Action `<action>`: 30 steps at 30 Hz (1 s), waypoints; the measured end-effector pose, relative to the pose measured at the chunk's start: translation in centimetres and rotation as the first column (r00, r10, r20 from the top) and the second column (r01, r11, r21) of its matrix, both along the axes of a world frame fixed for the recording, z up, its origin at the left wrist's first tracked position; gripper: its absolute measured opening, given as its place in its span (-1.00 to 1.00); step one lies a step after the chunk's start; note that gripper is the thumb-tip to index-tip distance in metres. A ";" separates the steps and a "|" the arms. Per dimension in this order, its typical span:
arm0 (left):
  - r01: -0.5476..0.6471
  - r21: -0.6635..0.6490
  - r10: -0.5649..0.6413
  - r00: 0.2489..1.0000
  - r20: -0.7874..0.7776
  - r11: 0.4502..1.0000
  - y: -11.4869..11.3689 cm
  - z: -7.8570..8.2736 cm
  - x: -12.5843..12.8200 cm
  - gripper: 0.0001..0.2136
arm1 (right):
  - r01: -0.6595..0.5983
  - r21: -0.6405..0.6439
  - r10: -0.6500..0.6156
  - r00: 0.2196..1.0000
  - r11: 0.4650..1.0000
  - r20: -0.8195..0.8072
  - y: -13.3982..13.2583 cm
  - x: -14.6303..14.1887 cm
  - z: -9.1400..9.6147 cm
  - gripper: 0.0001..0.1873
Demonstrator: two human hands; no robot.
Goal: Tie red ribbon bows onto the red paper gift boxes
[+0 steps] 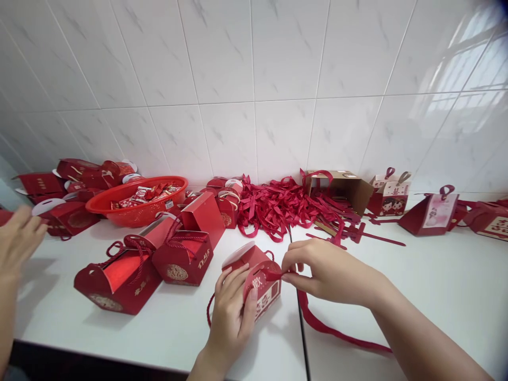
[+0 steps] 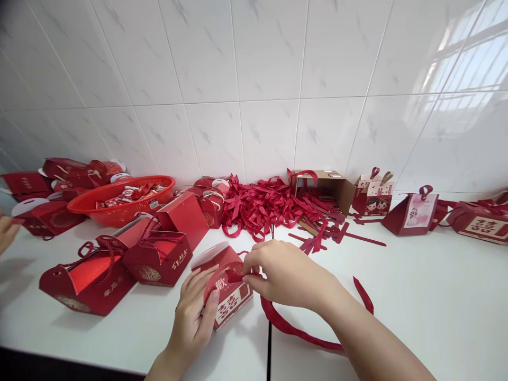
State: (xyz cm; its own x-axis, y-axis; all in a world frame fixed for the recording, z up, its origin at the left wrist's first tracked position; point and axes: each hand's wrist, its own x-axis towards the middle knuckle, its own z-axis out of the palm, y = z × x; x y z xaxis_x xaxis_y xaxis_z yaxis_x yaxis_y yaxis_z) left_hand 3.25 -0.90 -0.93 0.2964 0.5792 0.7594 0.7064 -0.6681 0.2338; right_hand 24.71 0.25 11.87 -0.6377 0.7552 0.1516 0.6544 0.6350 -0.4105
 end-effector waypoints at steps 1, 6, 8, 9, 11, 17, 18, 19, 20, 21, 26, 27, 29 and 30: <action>0.002 -0.002 -0.002 1.000 0.005 1.000 0.0 0.0 0.0 -0.68 | 0.003 0.000 -0.003 1.000 1.000 0.001 0.0 0.0 -0.1 -0.83; 0.000 0.001 0.000 1.000 0.027 1.000 0.0 -0.3 0.1 -0.68 | 0.010 0.005 -0.010 1.000 1.000 0.000 -0.1 -0.3 -0.3 -0.82; -0.005 0.010 0.005 1.000 0.029 1.000 -0.1 -0.4 0.1 -0.69 | 0.021 0.011 -0.021 1.000 1.000 0.003 -0.1 -0.5 -0.3 -0.82; -0.007 0.014 0.006 1.000 0.027 1.000 -0.1 -0.5 0.1 -0.70 | 0.026 0.015 -0.026 1.000 1.000 0.006 -0.1 -0.6 -0.4 -0.82; -0.006 0.025 0.006 1.000 0.023 1.000 -0.3 -0.6 0.0 -0.70 | 0.031 0.024 -0.031 0.999 0.999 0.009 -0.1 -0.8 -0.4 -0.83; -0.008 0.016 0.008 1.000 0.015 1.000 -0.3 -0.8 -0.1 -0.69 | 0.042 0.027 -0.041 0.998 0.999 -0.037 0.0 -1.2 -0.6 -0.81; -0.008 0.021 0.008 1.000 0.018 1.000 -0.3 -0.8 0.0 -0.69 | 0.049 0.027 -0.048 0.998 0.998 -0.043 0.0 -1.2 -0.6 -0.81; -0.008 0.027 0.007 1.000 0.021 1.000 -0.3 -0.8 0.0 -0.69 | 0.055 0.028 -0.054 0.997 0.998 -0.047 0.1 -1.3 -0.6 -0.81; -0.006 0.030 0.005 1.000 0.021 1.000 -0.2 -0.8 0.0 -0.69 | 0.062 0.030 -0.061 0.997 0.998 -0.049 0.1 -1.3 -0.6 -0.82; -0.005 0.031 0.004 1.000 0.020 1.000 -0.2 -0.8 0.0 -0.69 | 0.068 0.032 -0.066 0.997 0.997 -0.050 0.1 -1.4 -0.6 -0.83; -0.005 0.021 0.004 1.000 0.017 1.000 -0.2 -0.7 0.0 -0.69 | 0.098 0.077 -0.097 0.995 0.992 -0.024 0.0 -2.0 -1.2 -0.87; -0.006 0.021 0.005 1.000 0.018 1.000 -0.2 -0.7 0.0 -0.70 | 0.103 0.090 -0.101 0.995 0.991 -0.025 -0.1 -2.1 -1.3 -0.88; -0.009 0.025 0.009 1.000 0.017 1.000 -0.3 -0.6 0.1 -0.70 | 0.108 0.111 -0.104 0.994 0.988 -0.039 -0.1 -2.4 -1.6 -0.91; -0.011 0.032 0.011 1.000 0.017 0.999 -0.3 -0.6 0.1 -0.70 | 0.108 0.119 -0.103 0.994 0.987 -0.048 -0.2 -2.6 -1.7 -0.91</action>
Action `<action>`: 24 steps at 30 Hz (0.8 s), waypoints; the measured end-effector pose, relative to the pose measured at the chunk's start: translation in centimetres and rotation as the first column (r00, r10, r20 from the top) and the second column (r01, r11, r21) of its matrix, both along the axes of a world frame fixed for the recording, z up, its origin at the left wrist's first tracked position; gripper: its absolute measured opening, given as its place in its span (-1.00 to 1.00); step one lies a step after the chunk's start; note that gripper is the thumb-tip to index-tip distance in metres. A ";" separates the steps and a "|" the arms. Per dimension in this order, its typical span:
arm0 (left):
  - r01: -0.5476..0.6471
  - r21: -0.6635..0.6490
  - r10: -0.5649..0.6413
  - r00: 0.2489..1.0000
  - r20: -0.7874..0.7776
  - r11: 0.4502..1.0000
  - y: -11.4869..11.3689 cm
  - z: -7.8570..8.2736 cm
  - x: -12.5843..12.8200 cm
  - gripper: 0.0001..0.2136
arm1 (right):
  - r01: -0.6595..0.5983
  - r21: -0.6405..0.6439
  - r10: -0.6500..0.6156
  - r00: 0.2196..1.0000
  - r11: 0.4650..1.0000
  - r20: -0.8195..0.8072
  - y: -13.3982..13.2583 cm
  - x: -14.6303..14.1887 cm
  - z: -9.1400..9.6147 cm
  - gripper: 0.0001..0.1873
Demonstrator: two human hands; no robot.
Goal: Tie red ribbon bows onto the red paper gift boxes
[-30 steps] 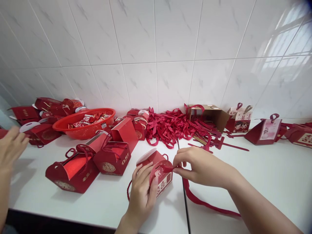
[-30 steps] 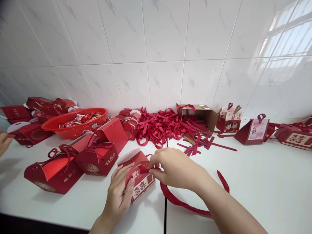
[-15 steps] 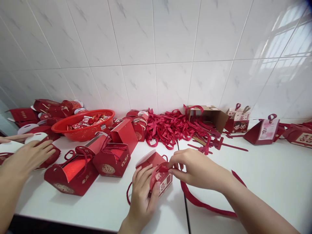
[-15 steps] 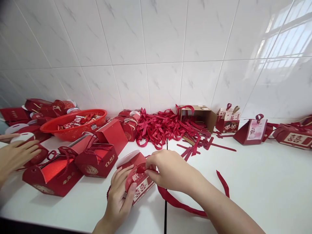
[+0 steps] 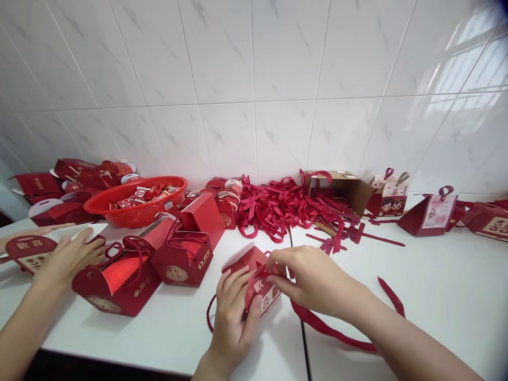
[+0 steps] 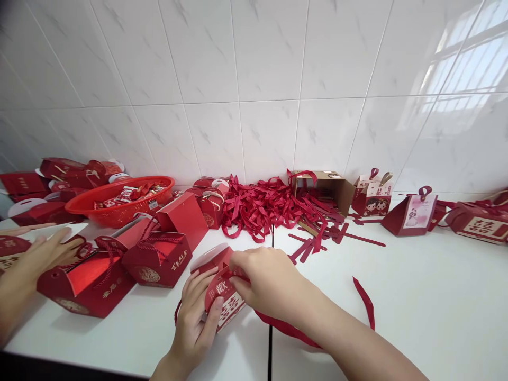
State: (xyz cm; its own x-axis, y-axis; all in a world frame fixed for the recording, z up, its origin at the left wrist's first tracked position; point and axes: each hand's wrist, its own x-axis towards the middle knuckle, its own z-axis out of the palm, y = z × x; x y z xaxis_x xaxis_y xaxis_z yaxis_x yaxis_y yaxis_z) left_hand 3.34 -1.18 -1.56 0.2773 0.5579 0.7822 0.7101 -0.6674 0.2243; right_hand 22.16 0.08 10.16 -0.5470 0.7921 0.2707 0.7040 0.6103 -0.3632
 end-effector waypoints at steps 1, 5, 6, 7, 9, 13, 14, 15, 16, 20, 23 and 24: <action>-0.004 0.007 0.004 1.000 -0.001 1.000 0.0 0.0 0.0 -0.69 | -0.005 0.005 0.005 1.000 1.000 -0.007 0.0 -0.2 -0.1 -0.90; -0.023 0.027 0.023 1.000 -0.005 0.999 -0.1 0.0 0.0 -0.68 | -0.024 0.022 0.025 0.999 0.999 -0.025 0.1 -0.7 -0.5 -0.88; -0.025 0.029 0.025 1.000 -0.005 0.999 -0.1 0.0 0.0 -0.68 | -0.030 0.027 0.031 0.999 0.999 -0.032 0.2 -0.8 -0.6 -0.87; -0.025 0.032 0.025 1.000 -0.003 0.999 -0.1 0.0 0.0 -0.68 | -0.037 0.030 0.038 0.998 0.999 -0.042 0.3 -0.9 -0.8 -0.87; -0.021 0.034 0.021 1.000 0.000 0.999 -0.1 0.0 0.0 -0.67 | -0.051 0.036 0.054 0.996 0.998 -0.075 0.4 -0.9 -0.9 -0.87; -0.001 0.024 0.001 1.000 0.002 1.000 -0.1 -0.1 0.0 -0.65 | -0.048 0.007 0.049 0.985 0.999 -0.167 1.0 -0.7 -1.1 -0.95; 0.002 0.021 -0.003 1.000 0.004 1.000 -0.1 -0.2 -0.1 -0.64 | -0.036 -0.011 0.034 0.982 0.999 -0.188 1.2 -0.5 -1.2 -0.97; 0.006 0.018 -0.006 1.000 0.006 1.000 0.0 -0.2 -0.1 -0.63 | -0.023 -0.031 0.016 0.978 0.999 -0.207 1.4 -0.4 -1.2 -0.92; 0.009 0.013 -0.009 1.000 0.006 1.000 0.0 -0.2 -0.1 -0.63 | -0.013 -0.052 0.001 0.975 0.999 -0.223 1.6 -0.3 -1.3 -0.85; 0.017 -0.002 -0.017 1.000 0.002 1.000 0.0 -0.3 -0.2 -0.63 | -0.058 -0.132 0.020 0.962 0.990 -0.272 2.4 -0.1 -1.6 -0.74; 0.013 -0.001 -0.013 1.000 -0.002 1.000 0.0 -0.2 -0.2 -0.63 | -0.143 -0.215 0.061 0.935 0.966 -0.350 2.8 -0.2 -1.6 -0.77; 0.011 -0.001 -0.011 1.000 -0.002 1.000 0.0 -0.2 -0.2 -0.63 | -0.171 -0.242 0.067 0.921 0.955 -0.385 2.9 -0.2 -1.6 -0.78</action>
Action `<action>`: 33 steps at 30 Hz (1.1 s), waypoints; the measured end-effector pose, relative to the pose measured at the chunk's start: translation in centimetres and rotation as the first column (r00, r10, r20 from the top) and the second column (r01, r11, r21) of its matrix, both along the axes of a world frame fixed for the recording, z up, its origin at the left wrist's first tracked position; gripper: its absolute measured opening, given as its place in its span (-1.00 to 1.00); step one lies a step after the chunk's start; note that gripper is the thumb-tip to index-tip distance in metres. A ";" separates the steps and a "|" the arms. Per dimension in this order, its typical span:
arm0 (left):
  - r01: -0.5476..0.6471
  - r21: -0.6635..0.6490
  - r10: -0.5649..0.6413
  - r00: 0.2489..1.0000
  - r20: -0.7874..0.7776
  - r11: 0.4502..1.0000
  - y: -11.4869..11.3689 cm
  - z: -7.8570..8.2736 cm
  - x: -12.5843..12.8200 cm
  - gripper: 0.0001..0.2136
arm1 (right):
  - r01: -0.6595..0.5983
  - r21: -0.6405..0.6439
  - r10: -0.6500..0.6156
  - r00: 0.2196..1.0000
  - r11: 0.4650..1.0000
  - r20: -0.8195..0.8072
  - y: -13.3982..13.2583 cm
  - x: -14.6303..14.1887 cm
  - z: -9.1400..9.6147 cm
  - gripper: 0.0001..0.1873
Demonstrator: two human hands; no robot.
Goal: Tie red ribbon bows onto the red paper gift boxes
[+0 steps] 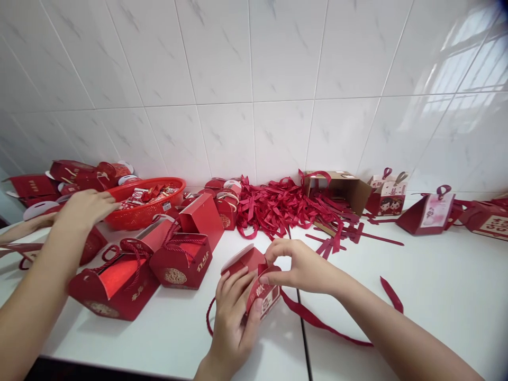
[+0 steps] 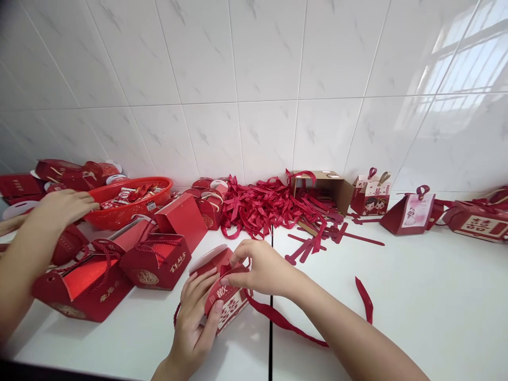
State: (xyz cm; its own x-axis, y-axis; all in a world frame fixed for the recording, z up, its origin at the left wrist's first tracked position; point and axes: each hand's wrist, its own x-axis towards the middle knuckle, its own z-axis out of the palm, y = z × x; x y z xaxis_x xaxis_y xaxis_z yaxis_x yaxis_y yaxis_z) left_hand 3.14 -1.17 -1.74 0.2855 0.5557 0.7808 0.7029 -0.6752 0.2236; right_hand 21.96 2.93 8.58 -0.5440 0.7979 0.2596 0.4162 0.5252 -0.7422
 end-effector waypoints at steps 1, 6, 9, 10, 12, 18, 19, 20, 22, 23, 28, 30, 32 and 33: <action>0.000 0.001 0.000 1.000 0.000 1.000 0.0 0.0 0.0 -0.63 | -0.020 -0.032 0.019 0.999 0.999 -0.031 0.1 0.0 0.0 -0.78; -0.011 0.020 0.011 1.000 -0.006 1.000 0.0 0.0 0.1 -0.62 | -0.085 -0.114 0.077 0.994 0.990 -0.071 0.5 0.5 0.6 -0.86; -0.024 0.032 0.024 1.000 -0.005 0.999 0.1 0.1 0.1 -0.63 | -0.089 -0.098 0.089 0.996 0.991 -0.001 0.5 0.7 1.7 -0.92; -0.026 0.036 0.026 1.000 -0.001 0.999 0.1 0.1 0.1 -0.63 | -0.089 -0.078 0.091 0.996 0.993 0.026 0.5 0.6 2.2 -0.92; -0.024 0.042 0.023 1.000 0.009 0.999 0.1 0.1 0.1 -0.64 | -0.089 -0.021 0.090 0.995 0.996 0.042 0.3 0.5 3.3 -0.90; -0.002 0.016 0.002 1.000 0.008 1.000 0.2 0.1 0.3 -0.66 | 0.052 0.145 -0.017 0.972 0.988 -0.236 -0.5 -0.2 6.8 -0.84; -0.001 0.012 0.001 1.000 0.007 1.000 0.2 0.1 0.3 -0.66 | 0.085 0.166 -0.030 0.951 0.983 -0.309 -0.6 -0.2 7.2 -0.84; -0.002 0.012 0.002 1.000 0.007 1.000 0.2 0.1 0.3 -0.67 | 0.116 0.181 -0.037 0.922 0.977 -0.386 -0.7 -0.1 7.6 -0.84; -0.008 0.014 0.008 1.000 0.001 1.000 0.1 0.2 0.4 -0.67 | 0.167 0.211 -0.030 0.847 0.963 -0.531 -1.1 0.1 8.3 -0.84; -0.012 0.015 0.012 1.000 -0.005 1.000 0.1 0.3 0.4 -0.67 | 0.180 0.225 -0.014 0.809 0.958 -0.587 -1.3 0.2 8.7 -0.85; -0.047 0.002 0.047 0.998 -0.049 0.999 -0.3 0.9 0.7 -0.70 | 0.243 0.269 0.013 0.718 0.932 -0.696 -3.4 1.4 10.4 -0.89; -0.045 0.003 0.045 0.997 -0.066 0.999 -0.4 1.1 0.8 -0.72 | 0.320 0.272 -0.043 0.715 0.907 -0.697 -4.5 1.8 11.0 -0.89; -0.040 0.000 0.040 0.996 -0.081 0.999 -0.4 1.2 0.8 -0.74 | 0.367 0.268 -0.071 0.694 0.891 -0.717 -5.6 2.0 11.5 -0.87; -0.041 -0.001 0.041 0.995 -0.086 0.999 -0.4 1.2 0.9 -0.75 | 0.374 0.259 -0.066 0.670 0.891 -0.740 -6.1 2.0 11.7 -0.85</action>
